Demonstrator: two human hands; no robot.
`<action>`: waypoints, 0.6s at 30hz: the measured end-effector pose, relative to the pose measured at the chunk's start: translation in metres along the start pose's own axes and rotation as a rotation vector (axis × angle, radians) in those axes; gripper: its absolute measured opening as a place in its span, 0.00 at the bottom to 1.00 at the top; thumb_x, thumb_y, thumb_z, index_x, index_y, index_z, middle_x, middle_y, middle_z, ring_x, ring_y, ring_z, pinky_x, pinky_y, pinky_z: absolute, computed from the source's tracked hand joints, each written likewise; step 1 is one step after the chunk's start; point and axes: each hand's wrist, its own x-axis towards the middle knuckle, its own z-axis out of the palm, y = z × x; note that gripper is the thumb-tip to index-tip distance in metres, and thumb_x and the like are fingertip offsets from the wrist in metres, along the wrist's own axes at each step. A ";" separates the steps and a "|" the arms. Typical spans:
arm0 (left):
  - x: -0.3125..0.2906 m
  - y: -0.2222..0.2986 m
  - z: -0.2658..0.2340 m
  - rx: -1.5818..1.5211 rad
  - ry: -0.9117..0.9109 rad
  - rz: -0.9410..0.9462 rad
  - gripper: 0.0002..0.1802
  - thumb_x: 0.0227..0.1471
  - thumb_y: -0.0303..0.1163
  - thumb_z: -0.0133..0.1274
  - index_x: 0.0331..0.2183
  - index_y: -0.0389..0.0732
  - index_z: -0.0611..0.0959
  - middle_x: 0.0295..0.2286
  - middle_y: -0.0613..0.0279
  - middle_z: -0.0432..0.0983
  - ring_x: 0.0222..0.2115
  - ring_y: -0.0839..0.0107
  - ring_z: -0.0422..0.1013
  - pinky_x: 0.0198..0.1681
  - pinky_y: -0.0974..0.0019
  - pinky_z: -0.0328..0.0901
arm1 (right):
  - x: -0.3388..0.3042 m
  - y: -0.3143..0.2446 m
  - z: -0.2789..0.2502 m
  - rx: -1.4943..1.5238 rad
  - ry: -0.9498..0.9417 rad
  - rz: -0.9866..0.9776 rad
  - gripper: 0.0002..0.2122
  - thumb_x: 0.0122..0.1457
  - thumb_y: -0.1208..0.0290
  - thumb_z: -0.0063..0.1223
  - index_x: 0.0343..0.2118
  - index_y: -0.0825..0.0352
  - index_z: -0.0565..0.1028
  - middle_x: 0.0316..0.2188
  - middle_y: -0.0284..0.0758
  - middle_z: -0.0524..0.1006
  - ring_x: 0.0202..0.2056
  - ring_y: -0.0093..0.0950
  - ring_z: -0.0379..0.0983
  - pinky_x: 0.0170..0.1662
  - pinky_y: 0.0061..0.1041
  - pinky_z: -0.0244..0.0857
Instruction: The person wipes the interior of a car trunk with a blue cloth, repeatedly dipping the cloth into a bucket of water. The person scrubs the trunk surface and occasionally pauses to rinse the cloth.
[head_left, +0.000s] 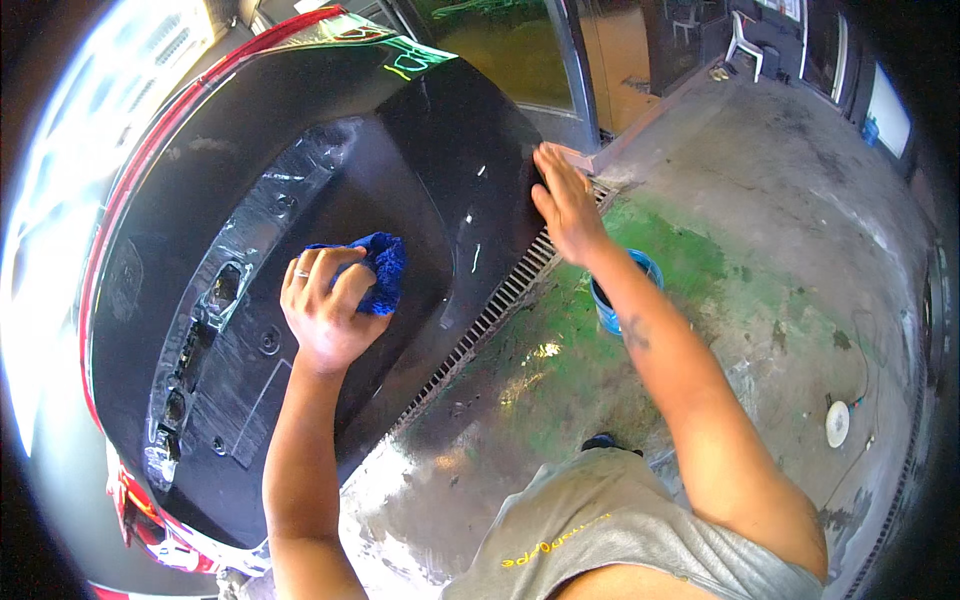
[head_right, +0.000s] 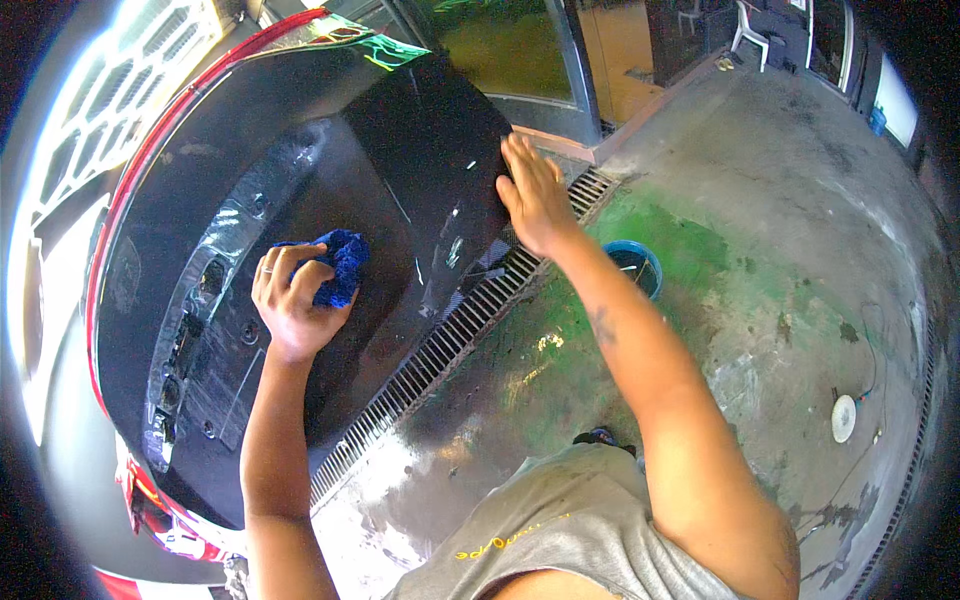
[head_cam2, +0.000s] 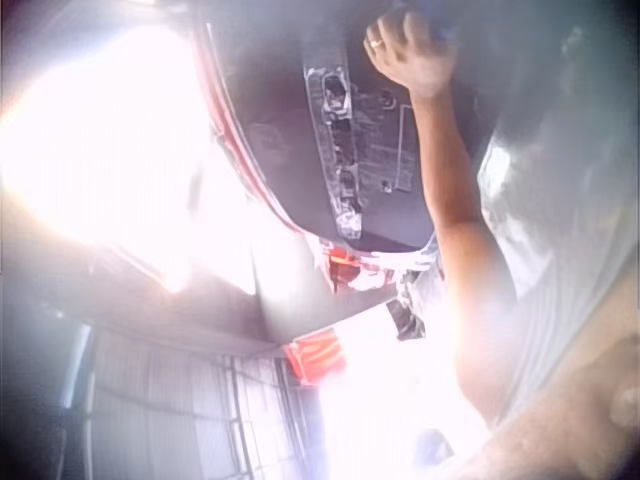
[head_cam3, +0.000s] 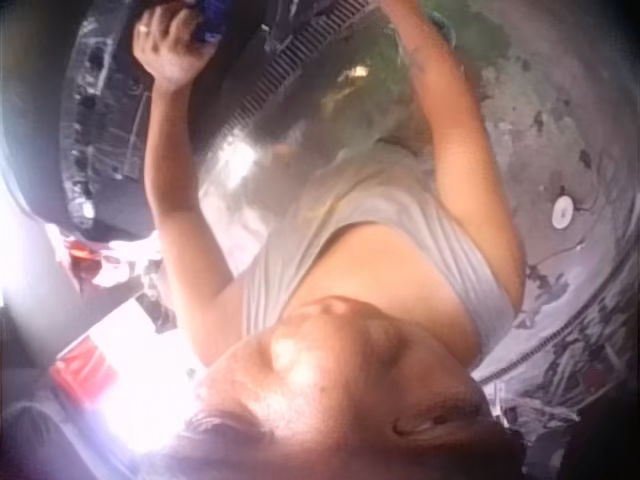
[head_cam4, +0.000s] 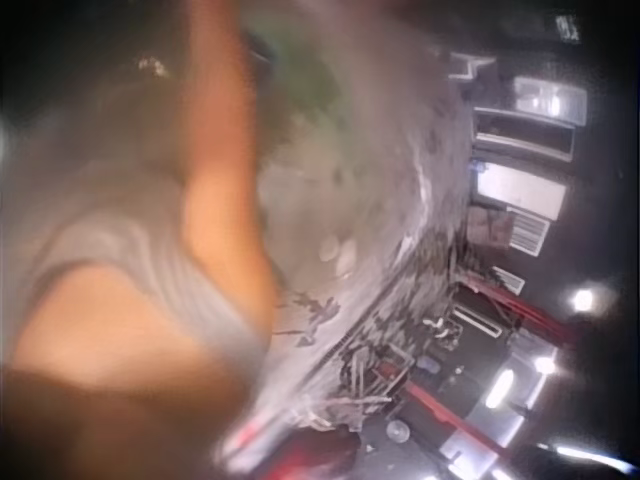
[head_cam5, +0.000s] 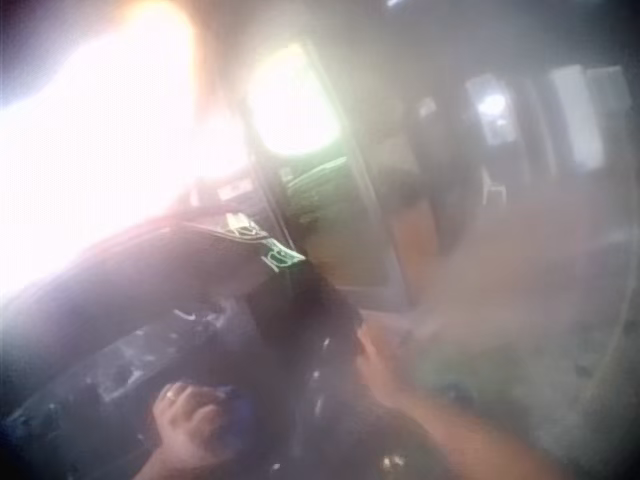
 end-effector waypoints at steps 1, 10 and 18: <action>0.000 -0.003 -0.002 0.009 0.012 0.004 0.21 0.28 0.32 0.75 0.26 0.46 0.79 0.38 0.59 0.85 0.37 0.54 0.81 0.42 0.51 0.73 | 0.011 -0.004 -0.005 0.013 -0.012 -0.013 0.30 0.78 0.57 0.42 0.77 0.66 0.58 0.78 0.46 0.57 0.79 0.43 0.49 0.77 0.54 0.41; 0.000 0.005 0.006 0.063 0.033 -0.026 0.23 0.25 0.31 0.75 0.27 0.47 0.80 0.39 0.59 0.85 0.37 0.55 0.81 0.41 0.52 0.73 | 0.005 0.014 -0.014 -0.053 -0.002 -0.141 0.27 0.78 0.60 0.43 0.75 0.66 0.61 0.77 0.46 0.60 0.77 0.47 0.54 0.75 0.53 0.47; 0.000 0.009 0.004 0.053 0.027 -0.065 0.21 0.26 0.31 0.75 0.25 0.46 0.79 0.38 0.59 0.84 0.37 0.55 0.81 0.42 0.52 0.73 | -0.050 -0.002 -0.018 -0.142 -0.108 -0.141 0.29 0.78 0.59 0.41 0.77 0.66 0.58 0.78 0.45 0.57 0.78 0.49 0.50 0.76 0.57 0.43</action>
